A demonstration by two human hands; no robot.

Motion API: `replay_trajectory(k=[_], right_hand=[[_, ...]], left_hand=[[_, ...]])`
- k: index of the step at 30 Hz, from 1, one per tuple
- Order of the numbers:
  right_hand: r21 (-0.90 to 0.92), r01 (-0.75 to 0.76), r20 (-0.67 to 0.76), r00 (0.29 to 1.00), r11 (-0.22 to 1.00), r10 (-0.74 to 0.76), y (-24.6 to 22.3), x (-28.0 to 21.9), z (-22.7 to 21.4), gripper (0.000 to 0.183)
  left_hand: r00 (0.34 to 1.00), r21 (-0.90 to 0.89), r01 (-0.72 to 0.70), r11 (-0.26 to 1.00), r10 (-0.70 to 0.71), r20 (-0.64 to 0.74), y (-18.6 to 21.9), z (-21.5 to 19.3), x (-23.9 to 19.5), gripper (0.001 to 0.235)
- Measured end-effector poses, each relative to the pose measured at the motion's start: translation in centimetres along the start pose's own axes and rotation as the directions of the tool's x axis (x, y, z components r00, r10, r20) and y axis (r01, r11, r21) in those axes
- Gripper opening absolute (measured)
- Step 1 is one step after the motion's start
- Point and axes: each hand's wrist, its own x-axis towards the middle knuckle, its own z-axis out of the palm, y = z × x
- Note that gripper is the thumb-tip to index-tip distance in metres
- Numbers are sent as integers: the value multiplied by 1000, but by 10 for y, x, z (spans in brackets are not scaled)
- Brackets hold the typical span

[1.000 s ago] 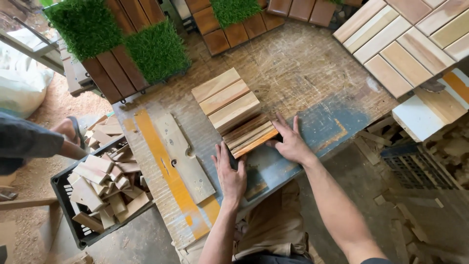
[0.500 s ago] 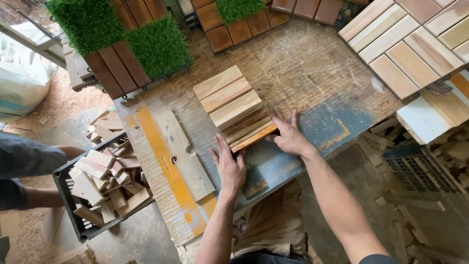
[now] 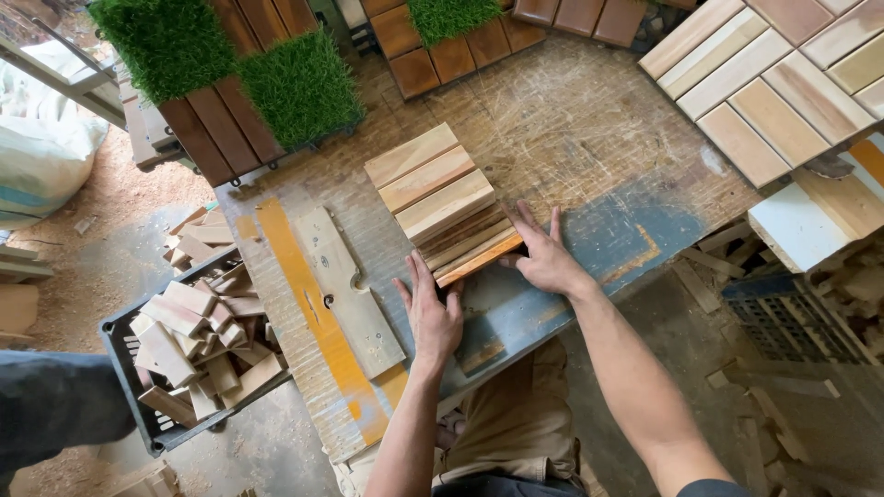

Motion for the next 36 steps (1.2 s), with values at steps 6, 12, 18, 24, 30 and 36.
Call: replay_trajectory(k=[6,12,18,24,30,36], right_hand=[[-17,-10,7,1000,1000,10,-2,-1,-2,94],[8,-8,6,1000,1000,8,-5,-7,-4,93],[99,2,-8,1000,995,-1,15,-5,-1,91],[44,8,-13,1000,999,-7,-16,-10,-7,89],[165,5,6,1000,986,-6,45,-7,1,89],[197,-110,-227,962,974,155,-7,-21,-24,54]], left_hand=[[1000,-18,2,1000,-2,7,0,-1,1,98],[1000,8,-19,1000,19,1,0,0,0,97],[999,-65,-38,997,38,4,5,-6,-3,95],[999,43,-12,999,14,-35,0,8,-2,105],[999,-119,24,993,-29,-46,18,-12,-14,86],[978,63,205,977,-203,-44,44,-49,3,45]])
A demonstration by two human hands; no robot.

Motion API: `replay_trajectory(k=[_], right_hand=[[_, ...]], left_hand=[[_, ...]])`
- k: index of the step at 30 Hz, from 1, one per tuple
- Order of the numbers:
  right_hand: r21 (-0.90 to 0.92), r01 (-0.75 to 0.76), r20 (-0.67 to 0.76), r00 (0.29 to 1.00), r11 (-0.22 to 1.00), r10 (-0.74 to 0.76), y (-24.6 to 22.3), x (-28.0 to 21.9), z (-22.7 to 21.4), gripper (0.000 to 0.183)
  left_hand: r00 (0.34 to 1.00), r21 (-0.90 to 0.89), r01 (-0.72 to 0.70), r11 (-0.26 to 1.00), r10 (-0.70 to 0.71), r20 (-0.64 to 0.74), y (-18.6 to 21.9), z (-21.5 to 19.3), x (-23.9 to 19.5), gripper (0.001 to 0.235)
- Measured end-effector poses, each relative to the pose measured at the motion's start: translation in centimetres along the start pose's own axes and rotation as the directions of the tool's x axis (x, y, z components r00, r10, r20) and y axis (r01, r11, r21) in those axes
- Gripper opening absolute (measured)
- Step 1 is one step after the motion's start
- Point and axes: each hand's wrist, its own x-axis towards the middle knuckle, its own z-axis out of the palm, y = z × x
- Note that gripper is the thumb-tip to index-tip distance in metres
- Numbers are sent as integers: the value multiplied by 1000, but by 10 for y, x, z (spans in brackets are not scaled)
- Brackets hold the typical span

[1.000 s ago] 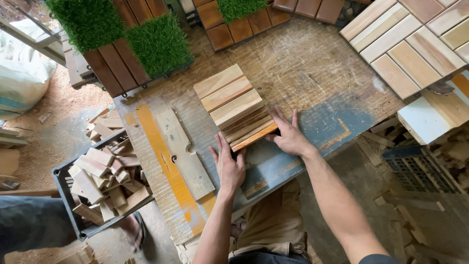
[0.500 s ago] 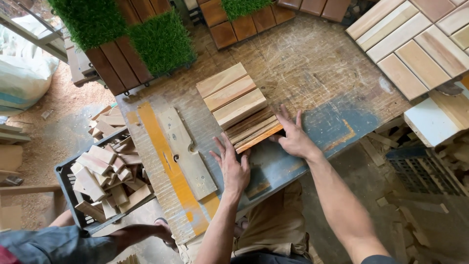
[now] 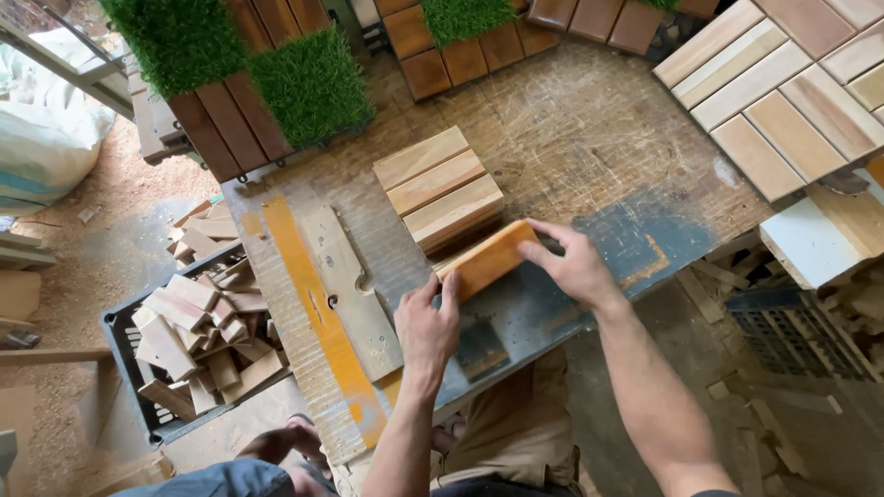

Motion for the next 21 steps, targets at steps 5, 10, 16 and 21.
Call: replay_trajectory(k=[5,10,16,21], right_hand=[[32,-26,-79,996,999,28,22,16,37,37],[64,-236,-99,965,970,241,31,20,55,49],[149,-244,-146,953,958,265,17,30,66,45],[194,-35,-113,992,980,58,-12,28,45,55]], left_hand=[[998,141,62,988,-61,-12,10,-6,17,60],[936,-296,342,892,-296,191,6,-8,7,58],[957,-597,258,759,-286,50,-9,18,21,51],[965,-464,217,859,-260,-30,-5,-2,22,70]])
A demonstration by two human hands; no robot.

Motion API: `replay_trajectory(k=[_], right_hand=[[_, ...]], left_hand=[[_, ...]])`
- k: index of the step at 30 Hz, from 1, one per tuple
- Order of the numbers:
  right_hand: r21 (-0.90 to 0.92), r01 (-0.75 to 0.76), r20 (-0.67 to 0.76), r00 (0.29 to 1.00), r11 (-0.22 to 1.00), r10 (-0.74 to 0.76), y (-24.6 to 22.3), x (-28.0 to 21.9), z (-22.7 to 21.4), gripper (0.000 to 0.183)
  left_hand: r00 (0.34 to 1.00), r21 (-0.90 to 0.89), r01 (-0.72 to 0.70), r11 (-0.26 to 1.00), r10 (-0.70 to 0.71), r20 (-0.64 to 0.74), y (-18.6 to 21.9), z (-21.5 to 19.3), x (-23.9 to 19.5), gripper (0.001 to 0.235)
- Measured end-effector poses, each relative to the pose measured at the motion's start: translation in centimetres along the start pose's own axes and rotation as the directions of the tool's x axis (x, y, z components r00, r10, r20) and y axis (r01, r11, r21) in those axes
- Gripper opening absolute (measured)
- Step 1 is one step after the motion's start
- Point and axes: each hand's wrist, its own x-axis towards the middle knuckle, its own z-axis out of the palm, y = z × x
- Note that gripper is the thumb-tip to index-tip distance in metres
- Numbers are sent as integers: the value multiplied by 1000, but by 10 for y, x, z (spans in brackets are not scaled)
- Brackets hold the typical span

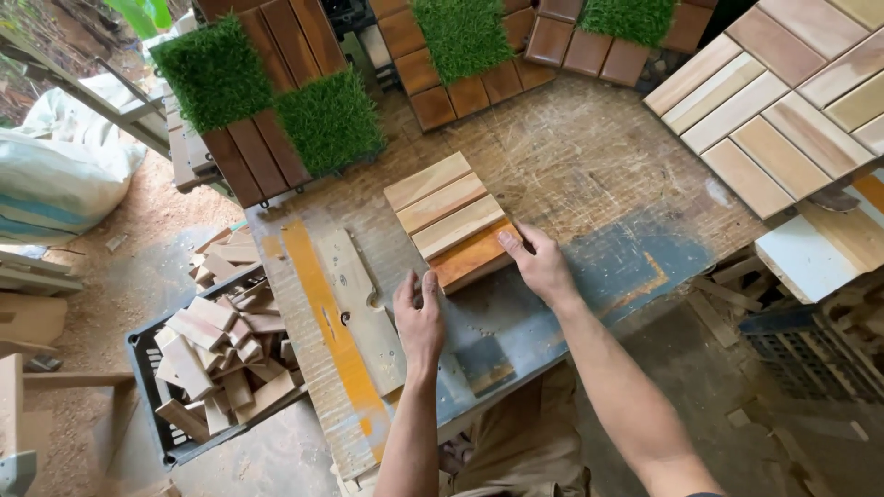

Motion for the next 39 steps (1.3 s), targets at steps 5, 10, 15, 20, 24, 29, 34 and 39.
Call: replay_trajectory(k=[5,10,15,20,24,29,34,39], right_hand=[[275,63,183,976,959,-116,-24,7,5,69],[353,103,264,943,930,-204,-31,12,8,62],[376,118,268,936,919,-230,-25,10,13,62],[361,147,263,931,921,-252,-9,13,3,66],[245,77,69,993,966,-97,-12,-18,3,65],[112,247,-96,967,962,-237,-6,-59,11,55],[162,436,-227,890,886,-396,32,-84,14,45],[437,645,-220,753,627,-621,39,-93,21,26]], left_hand=[[977,-178,-67,982,101,190,19,12,1,82],[952,-276,-138,951,204,226,15,32,8,81],[956,-296,-131,946,200,215,8,34,10,79],[946,-220,-136,966,192,259,10,25,7,83],[973,-89,-93,992,110,204,11,12,-19,83],[963,-190,-184,964,216,162,7,10,-50,72],[895,-312,-446,839,427,-130,-15,-2,-66,56],[600,-306,-788,534,778,-188,-12,-40,-63,8]])
